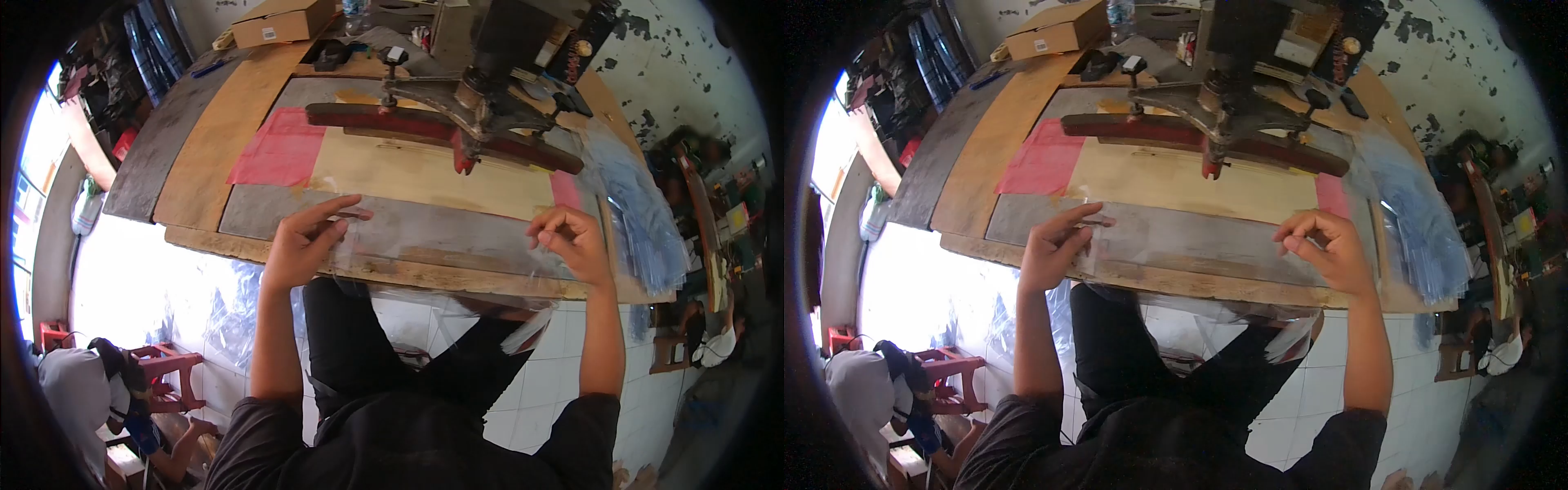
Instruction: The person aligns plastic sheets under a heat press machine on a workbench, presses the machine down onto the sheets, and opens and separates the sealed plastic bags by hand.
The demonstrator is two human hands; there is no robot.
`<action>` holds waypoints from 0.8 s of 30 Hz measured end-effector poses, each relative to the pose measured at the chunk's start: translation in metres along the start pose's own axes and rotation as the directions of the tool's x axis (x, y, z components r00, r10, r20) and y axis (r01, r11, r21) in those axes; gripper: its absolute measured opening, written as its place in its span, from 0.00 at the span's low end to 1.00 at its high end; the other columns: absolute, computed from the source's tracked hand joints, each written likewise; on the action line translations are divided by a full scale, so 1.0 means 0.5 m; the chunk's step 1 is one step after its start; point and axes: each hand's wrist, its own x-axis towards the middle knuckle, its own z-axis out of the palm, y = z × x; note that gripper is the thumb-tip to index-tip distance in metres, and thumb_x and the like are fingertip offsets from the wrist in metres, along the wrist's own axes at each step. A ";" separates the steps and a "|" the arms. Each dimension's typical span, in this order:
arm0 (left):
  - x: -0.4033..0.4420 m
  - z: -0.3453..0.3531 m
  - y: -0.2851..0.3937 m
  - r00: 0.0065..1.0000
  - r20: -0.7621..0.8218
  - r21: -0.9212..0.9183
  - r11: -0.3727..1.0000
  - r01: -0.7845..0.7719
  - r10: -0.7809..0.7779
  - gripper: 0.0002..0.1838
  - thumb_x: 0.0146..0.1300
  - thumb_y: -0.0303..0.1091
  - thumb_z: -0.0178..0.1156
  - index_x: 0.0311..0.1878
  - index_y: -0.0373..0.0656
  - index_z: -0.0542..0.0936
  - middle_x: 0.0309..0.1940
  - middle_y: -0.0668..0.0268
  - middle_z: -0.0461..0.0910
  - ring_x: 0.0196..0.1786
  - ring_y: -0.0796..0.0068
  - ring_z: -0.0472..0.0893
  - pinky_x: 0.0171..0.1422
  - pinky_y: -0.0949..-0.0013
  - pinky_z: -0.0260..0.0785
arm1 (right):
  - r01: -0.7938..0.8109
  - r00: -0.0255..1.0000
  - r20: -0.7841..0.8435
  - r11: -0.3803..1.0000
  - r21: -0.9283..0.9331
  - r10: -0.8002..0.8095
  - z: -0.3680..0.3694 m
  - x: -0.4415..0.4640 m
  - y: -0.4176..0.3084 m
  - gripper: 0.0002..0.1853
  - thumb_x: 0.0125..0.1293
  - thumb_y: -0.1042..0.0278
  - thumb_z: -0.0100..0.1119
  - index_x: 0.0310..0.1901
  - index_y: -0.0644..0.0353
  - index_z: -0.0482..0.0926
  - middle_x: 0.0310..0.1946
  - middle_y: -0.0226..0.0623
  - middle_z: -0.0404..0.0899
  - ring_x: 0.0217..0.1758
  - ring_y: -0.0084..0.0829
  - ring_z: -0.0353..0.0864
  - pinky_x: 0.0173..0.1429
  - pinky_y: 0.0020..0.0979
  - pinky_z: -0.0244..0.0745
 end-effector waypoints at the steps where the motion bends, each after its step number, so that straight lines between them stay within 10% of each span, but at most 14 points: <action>1: 0.001 0.003 -0.007 1.000 0.009 -0.009 1.000 -0.005 0.005 0.22 0.78 0.18 0.56 0.72 0.36 0.80 0.55 0.61 0.91 0.49 0.85 0.83 0.48 0.78 0.72 | -0.005 1.000 -0.009 1.000 -0.009 0.005 0.000 -0.002 0.000 0.06 0.75 0.76 0.66 0.38 0.63 0.79 0.43 0.40 0.87 0.43 0.27 0.86 0.50 0.31 0.79; 24: 0.003 0.004 -0.023 0.999 -0.032 -0.114 0.993 -0.042 0.039 0.22 0.77 0.17 0.55 0.72 0.30 0.78 0.55 0.53 0.90 0.50 0.77 0.88 0.56 0.72 0.82 | -0.024 0.992 -0.124 0.988 -0.156 0.004 0.015 -0.020 -0.005 0.05 0.76 0.76 0.67 0.44 0.64 0.78 0.35 0.33 0.83 0.36 0.23 0.85 0.44 0.27 0.79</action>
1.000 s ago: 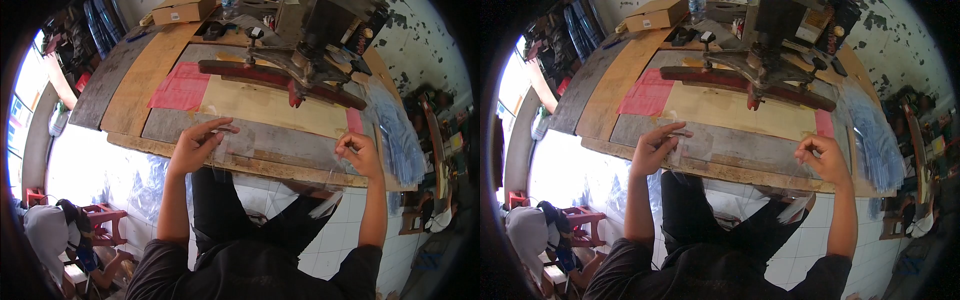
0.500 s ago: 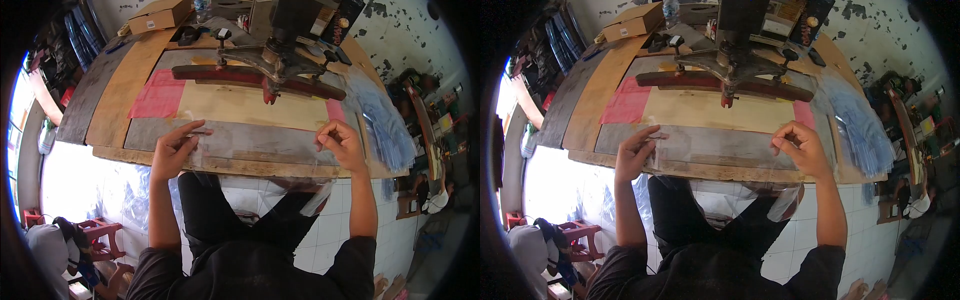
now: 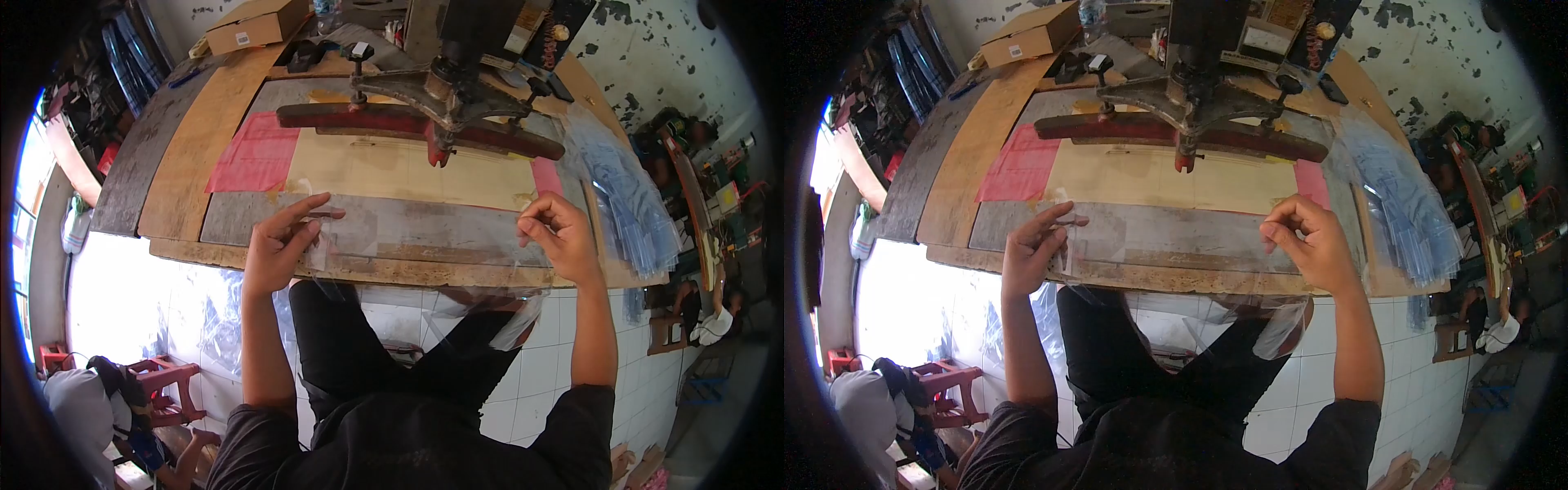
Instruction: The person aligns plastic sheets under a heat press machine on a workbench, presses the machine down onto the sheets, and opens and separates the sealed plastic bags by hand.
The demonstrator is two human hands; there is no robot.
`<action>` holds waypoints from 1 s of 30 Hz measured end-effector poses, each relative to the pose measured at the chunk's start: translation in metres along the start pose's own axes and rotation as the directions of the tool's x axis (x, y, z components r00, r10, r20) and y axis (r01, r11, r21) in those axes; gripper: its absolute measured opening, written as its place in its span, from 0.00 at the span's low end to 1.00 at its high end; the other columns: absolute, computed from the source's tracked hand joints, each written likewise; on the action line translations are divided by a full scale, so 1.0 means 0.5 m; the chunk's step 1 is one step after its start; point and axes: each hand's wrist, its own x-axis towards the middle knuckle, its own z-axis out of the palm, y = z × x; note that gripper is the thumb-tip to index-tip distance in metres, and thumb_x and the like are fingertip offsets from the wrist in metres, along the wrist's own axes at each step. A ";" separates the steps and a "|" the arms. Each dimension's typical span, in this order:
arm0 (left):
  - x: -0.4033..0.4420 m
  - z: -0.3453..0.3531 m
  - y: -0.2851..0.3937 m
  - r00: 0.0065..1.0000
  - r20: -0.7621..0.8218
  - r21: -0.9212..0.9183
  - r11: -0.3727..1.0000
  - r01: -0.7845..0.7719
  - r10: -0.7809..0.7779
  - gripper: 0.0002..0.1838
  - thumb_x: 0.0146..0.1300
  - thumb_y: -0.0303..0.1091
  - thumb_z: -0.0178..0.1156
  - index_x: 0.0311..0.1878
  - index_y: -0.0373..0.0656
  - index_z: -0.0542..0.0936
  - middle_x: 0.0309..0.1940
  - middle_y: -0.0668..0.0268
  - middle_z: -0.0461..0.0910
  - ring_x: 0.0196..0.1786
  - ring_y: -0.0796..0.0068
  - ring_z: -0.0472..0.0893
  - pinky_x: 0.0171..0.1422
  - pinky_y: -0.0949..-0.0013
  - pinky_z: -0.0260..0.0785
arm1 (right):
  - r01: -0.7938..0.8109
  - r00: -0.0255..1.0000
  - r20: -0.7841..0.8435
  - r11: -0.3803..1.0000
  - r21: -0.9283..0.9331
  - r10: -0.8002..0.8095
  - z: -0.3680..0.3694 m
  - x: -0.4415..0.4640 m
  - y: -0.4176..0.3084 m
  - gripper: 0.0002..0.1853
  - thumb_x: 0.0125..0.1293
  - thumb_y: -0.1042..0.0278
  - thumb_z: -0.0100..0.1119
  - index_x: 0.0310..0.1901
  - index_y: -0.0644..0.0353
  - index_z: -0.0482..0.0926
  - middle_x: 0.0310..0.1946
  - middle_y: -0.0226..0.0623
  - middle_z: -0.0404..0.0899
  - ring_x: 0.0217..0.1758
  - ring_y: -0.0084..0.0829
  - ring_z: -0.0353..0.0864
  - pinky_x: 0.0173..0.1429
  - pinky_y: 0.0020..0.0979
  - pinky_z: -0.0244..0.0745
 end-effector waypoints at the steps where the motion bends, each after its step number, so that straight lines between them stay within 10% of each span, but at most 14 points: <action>1: 0.000 0.000 -0.002 1.000 -0.004 0.023 1.000 -0.010 0.010 0.22 0.77 0.17 0.55 0.72 0.30 0.78 0.54 0.53 0.90 0.50 0.77 0.88 0.57 0.71 0.82 | -0.001 1.000 0.001 1.000 0.000 0.001 0.000 0.000 -0.002 0.05 0.76 0.76 0.67 0.44 0.64 0.78 0.35 0.33 0.83 0.36 0.23 0.85 0.44 0.27 0.79; 30: 0.002 0.002 0.012 0.999 -0.031 0.058 0.998 0.019 -0.017 0.19 0.76 0.22 0.61 0.67 0.38 0.84 0.47 0.60 0.93 0.46 0.83 0.85 0.49 0.76 0.76 | -0.139 0.990 0.037 0.971 0.192 0.134 -0.016 0.022 0.030 0.09 0.74 0.77 0.68 0.46 0.62 0.75 0.36 0.37 0.86 0.37 0.25 0.85 0.45 0.29 0.82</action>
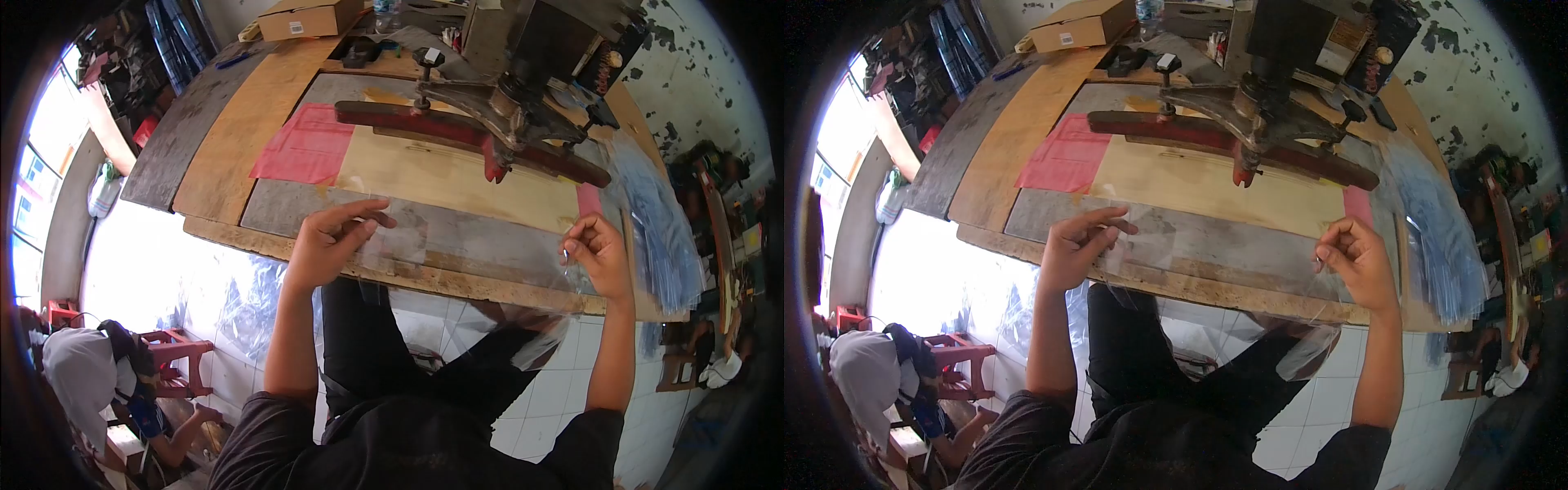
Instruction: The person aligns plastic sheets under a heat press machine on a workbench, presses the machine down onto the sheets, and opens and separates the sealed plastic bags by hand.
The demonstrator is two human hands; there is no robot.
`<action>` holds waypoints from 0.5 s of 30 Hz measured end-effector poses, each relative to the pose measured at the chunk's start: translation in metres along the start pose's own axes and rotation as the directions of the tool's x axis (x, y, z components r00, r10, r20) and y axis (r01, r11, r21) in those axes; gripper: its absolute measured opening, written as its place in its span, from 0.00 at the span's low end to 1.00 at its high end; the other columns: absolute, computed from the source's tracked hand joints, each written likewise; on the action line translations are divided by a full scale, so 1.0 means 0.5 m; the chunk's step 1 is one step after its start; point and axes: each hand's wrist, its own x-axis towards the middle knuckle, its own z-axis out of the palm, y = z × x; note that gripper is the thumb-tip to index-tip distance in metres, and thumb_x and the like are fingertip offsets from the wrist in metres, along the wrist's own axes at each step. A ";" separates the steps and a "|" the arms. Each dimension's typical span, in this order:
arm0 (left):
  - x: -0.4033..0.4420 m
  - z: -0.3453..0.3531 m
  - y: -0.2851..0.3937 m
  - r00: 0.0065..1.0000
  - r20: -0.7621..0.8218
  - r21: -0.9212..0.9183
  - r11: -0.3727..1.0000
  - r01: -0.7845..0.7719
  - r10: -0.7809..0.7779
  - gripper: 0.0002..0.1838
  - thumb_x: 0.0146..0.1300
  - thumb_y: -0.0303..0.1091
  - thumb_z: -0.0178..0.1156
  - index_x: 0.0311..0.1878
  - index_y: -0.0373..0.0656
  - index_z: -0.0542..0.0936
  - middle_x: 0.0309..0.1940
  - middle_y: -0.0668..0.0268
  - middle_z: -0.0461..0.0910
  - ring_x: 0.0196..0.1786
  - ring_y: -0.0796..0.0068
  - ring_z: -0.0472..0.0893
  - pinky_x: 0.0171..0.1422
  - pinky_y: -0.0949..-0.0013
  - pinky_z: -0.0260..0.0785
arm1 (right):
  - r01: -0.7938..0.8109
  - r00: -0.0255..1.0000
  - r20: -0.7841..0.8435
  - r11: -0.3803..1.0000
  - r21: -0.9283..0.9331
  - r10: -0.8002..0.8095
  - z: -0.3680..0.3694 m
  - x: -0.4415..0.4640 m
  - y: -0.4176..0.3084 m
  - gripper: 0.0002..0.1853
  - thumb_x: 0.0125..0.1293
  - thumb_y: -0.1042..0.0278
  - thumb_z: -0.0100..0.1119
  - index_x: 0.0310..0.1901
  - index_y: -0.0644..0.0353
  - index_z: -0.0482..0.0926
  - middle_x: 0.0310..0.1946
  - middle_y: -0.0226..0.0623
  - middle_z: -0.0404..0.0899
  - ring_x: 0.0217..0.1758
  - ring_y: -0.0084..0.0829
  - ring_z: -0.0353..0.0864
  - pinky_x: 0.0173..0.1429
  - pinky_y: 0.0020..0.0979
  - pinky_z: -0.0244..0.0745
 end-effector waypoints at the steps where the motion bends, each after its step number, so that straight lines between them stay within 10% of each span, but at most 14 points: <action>1: 0.000 0.000 0.001 1.000 -0.005 0.001 1.000 0.001 -0.001 0.19 0.76 0.22 0.61 0.67 0.38 0.84 0.47 0.60 0.93 0.46 0.83 0.85 0.49 0.76 0.76 | -0.023 1.000 0.001 1.000 -0.006 0.023 0.000 0.002 0.000 0.08 0.75 0.77 0.67 0.47 0.62 0.76 0.37 0.37 0.86 0.38 0.25 0.85 0.45 0.28 0.81; 15: 0.027 0.020 0.006 0.998 -0.029 0.248 0.968 -0.044 0.053 0.18 0.74 0.23 0.63 0.65 0.39 0.86 0.35 0.68 0.83 0.34 0.84 0.75 0.43 0.74 0.72 | -0.040 0.984 -0.175 0.998 -0.055 0.030 0.018 0.038 0.022 0.08 0.75 0.78 0.65 0.50 0.62 0.75 0.36 0.33 0.85 0.37 0.22 0.84 0.42 0.25 0.76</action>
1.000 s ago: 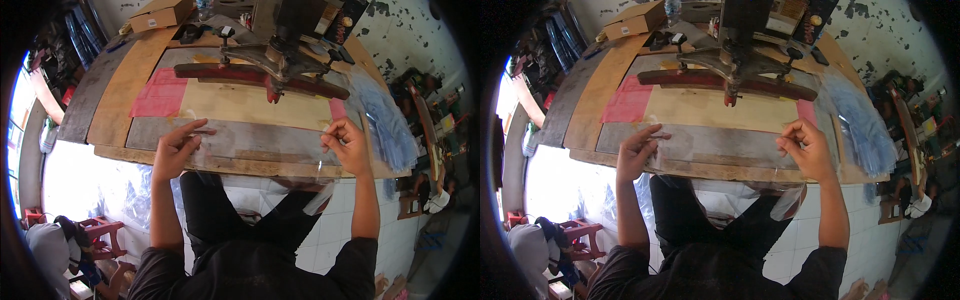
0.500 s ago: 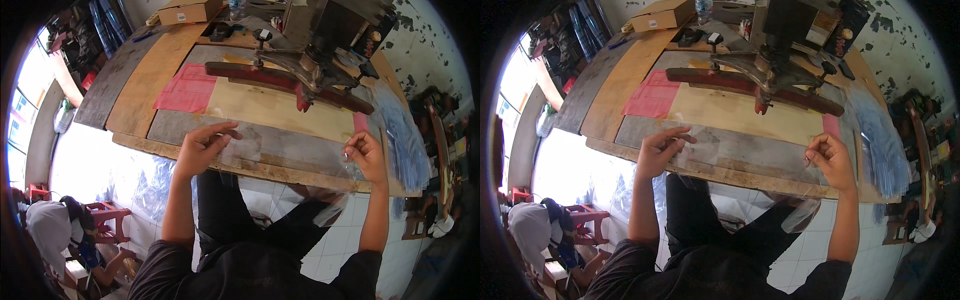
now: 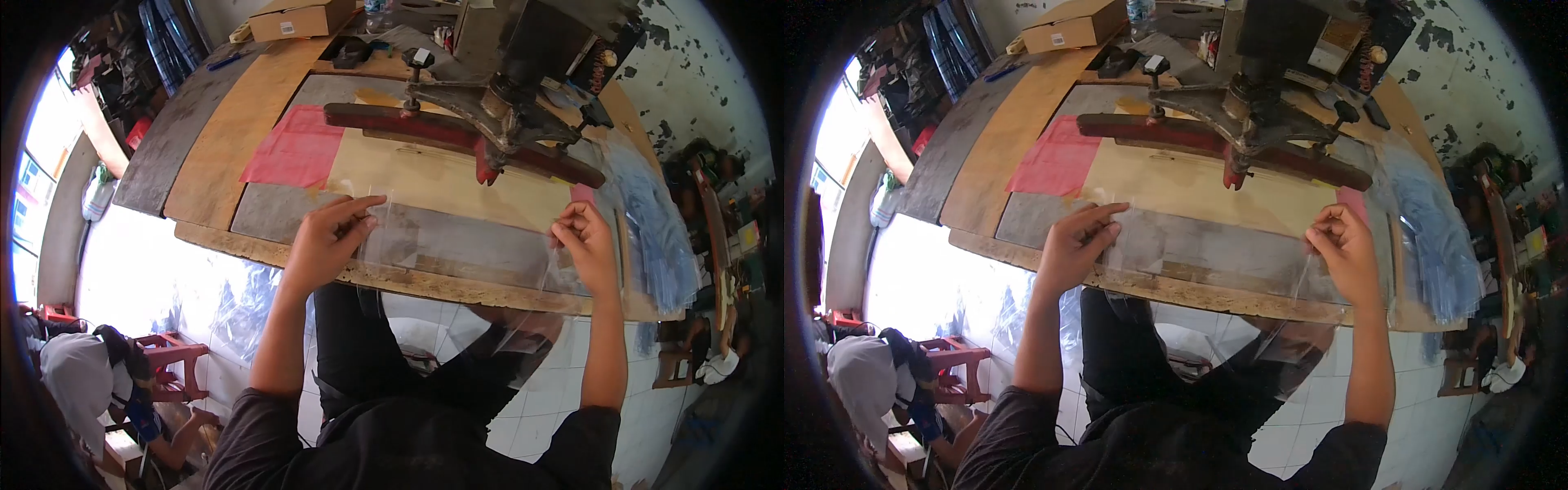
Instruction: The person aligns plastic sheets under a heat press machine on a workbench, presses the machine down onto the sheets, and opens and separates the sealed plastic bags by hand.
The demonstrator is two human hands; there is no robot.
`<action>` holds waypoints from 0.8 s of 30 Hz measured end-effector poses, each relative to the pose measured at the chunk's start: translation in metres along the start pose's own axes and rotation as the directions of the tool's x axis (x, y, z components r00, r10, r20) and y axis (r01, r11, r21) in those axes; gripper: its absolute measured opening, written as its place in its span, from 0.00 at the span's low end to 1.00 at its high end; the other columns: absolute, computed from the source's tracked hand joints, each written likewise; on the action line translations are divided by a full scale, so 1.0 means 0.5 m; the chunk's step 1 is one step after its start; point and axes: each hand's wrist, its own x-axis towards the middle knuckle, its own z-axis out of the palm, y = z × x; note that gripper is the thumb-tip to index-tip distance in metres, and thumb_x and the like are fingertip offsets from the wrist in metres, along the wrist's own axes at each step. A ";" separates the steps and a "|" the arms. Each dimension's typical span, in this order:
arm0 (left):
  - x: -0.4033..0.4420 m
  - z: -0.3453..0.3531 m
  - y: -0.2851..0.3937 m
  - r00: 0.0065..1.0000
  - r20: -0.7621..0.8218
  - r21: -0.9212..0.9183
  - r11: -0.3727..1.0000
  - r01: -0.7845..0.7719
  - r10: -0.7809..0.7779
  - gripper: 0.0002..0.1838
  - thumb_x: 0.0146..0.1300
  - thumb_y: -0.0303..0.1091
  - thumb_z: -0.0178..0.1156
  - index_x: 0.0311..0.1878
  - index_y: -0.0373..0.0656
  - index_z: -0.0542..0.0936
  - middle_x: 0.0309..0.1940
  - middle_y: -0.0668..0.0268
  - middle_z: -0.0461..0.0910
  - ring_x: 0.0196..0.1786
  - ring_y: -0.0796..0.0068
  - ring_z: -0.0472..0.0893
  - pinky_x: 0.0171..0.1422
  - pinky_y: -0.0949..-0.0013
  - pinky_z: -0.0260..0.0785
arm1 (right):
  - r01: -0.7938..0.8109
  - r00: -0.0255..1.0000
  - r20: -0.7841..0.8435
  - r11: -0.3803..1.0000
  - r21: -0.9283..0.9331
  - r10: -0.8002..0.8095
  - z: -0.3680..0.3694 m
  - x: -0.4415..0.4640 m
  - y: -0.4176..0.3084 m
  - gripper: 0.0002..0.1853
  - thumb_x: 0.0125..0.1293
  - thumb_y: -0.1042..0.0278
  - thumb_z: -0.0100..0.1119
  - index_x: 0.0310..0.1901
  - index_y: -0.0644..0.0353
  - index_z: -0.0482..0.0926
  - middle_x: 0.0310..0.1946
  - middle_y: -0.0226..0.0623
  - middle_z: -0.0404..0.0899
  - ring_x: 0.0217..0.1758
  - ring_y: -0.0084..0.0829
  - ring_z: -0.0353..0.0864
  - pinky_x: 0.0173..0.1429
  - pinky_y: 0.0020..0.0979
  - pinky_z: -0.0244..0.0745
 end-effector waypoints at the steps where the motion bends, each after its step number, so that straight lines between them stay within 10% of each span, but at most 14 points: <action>1: 0.008 0.000 0.008 1.000 0.001 -0.001 1.000 -0.004 0.004 0.18 0.74 0.23 0.63 0.65 0.39 0.86 0.35 0.68 0.83 0.34 0.84 0.75 0.43 0.74 0.72 | 0.003 0.999 -0.037 1.000 -0.030 -0.004 -0.001 0.011 0.006 0.09 0.74 0.78 0.65 0.50 0.62 0.75 0.35 0.33 0.85 0.36 0.22 0.84 0.41 0.25 0.76; 8: 0.119 0.012 0.007 0.988 0.114 0.311 0.941 -0.135 0.104 0.19 0.70 0.25 0.64 0.63 0.37 0.86 0.34 0.51 0.80 0.33 0.62 0.80 0.45 0.61 0.74 | -0.007 0.999 -0.039 0.925 -0.381 -0.008 -0.015 0.116 0.055 0.04 0.71 0.78 0.68 0.42 0.65 0.81 0.30 0.32 0.85 0.33 0.21 0.84 0.38 0.27 0.76; 15: 0.179 0.030 -0.044 0.962 0.239 0.490 0.839 -0.234 0.129 0.19 0.68 0.24 0.61 0.61 0.37 0.86 0.43 0.45 0.84 0.48 0.43 0.86 0.55 0.51 0.78 | 0.193 0.971 0.060 0.610 -0.769 -0.232 0.007 0.129 0.044 0.05 0.68 0.73 0.71 0.42 0.62 0.87 0.36 0.40 0.86 0.37 0.41 0.87 0.45 0.40 0.80; 22: 0.160 0.039 0.003 0.968 0.252 0.707 0.682 -0.186 0.003 0.21 0.65 0.27 0.65 0.62 0.41 0.86 0.55 0.55 0.82 0.53 0.49 0.85 0.59 0.52 0.79 | 0.302 0.908 0.141 0.380 -0.874 -0.396 0.008 0.122 0.062 0.05 0.66 0.74 0.69 0.42 0.60 0.88 0.41 0.40 0.84 0.45 0.46 0.87 0.52 0.44 0.82; 24: 0.159 0.040 -0.017 0.917 0.288 0.765 0.510 -0.393 0.276 0.20 0.64 0.29 0.65 0.60 0.42 0.87 0.58 0.61 0.81 0.62 0.58 0.81 0.66 0.55 0.75 | 0.331 0.890 0.167 0.350 -0.876 -0.423 0.001 0.128 0.084 0.05 0.66 0.74 0.69 0.42 0.60 0.88 0.41 0.39 0.85 0.44 0.45 0.87 0.51 0.43 0.82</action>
